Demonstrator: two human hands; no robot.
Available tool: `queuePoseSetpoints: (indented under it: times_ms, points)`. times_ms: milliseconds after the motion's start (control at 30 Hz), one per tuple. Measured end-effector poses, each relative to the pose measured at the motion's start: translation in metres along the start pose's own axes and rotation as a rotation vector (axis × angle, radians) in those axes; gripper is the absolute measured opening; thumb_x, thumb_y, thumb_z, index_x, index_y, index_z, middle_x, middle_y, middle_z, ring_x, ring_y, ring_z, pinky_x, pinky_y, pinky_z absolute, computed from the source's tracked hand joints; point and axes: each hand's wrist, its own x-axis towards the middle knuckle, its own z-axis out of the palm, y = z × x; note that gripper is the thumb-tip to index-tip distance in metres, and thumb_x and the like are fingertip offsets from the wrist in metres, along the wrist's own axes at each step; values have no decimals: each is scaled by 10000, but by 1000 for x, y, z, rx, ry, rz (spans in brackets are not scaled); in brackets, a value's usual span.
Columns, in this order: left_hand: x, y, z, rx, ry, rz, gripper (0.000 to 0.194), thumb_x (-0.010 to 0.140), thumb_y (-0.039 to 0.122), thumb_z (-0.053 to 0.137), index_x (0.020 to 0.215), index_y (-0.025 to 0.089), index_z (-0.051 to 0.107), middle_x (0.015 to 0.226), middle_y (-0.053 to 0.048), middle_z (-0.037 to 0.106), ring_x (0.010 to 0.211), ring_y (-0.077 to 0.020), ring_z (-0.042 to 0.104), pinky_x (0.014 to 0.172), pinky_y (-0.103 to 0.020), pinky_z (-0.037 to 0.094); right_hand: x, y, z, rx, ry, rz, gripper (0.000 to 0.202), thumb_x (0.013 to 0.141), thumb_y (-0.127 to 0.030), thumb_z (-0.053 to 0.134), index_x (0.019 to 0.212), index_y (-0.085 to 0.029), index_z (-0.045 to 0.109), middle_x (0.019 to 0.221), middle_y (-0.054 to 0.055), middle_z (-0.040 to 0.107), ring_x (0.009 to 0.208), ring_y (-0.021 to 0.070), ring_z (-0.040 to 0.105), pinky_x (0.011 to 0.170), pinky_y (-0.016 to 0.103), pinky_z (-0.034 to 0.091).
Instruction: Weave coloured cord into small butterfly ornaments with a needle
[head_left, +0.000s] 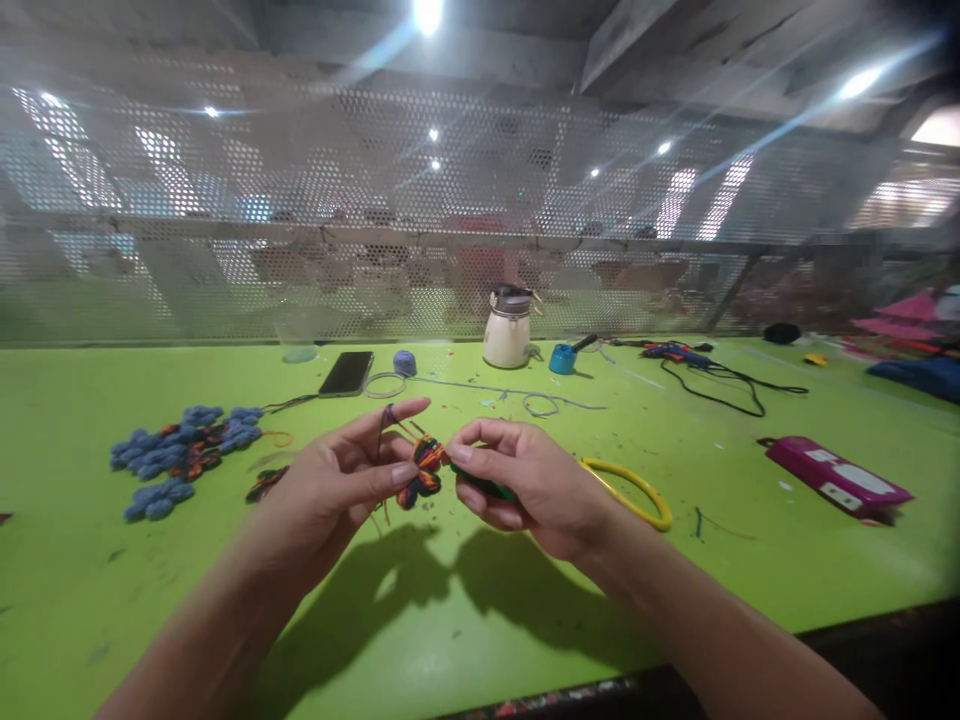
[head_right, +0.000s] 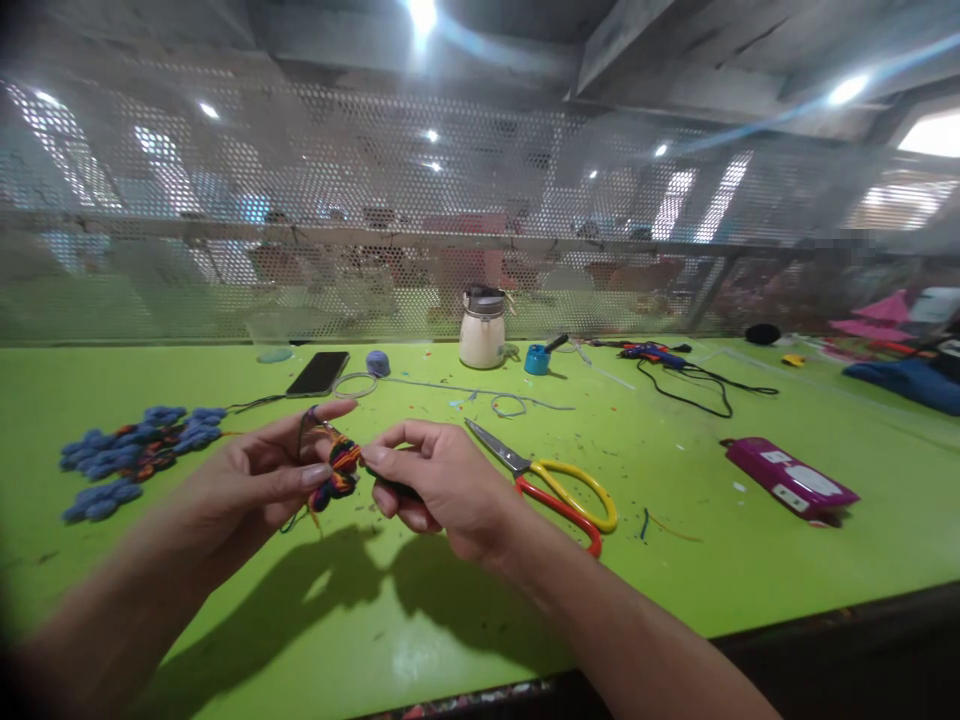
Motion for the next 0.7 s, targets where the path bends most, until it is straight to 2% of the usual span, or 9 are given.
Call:
queuePoseSetpoints:
  times_ms: [467, 700]
  points:
    - [-2, 3, 6, 47, 4, 27, 475, 648, 117, 809, 1102, 225, 716, 732, 7, 653, 640, -86, 586, 577, -162, 471, -1, -2, 3, -12, 37, 10, 117, 839, -259, 610, 783, -166, 569, 469, -61, 538, 304, 11, 285, 320, 154, 143]
    - [2, 0, 1, 64, -11, 35, 471, 650, 122, 812, 1098, 234, 719, 723, 1, 654, 655, -101, 591, 588, -178, 482, -2, -1, 2, 8, 11, -16, 123, 840, -236, 609, 952, -185, 599, 500, -64, 547, 324, 17, 284, 337, 156, 140]
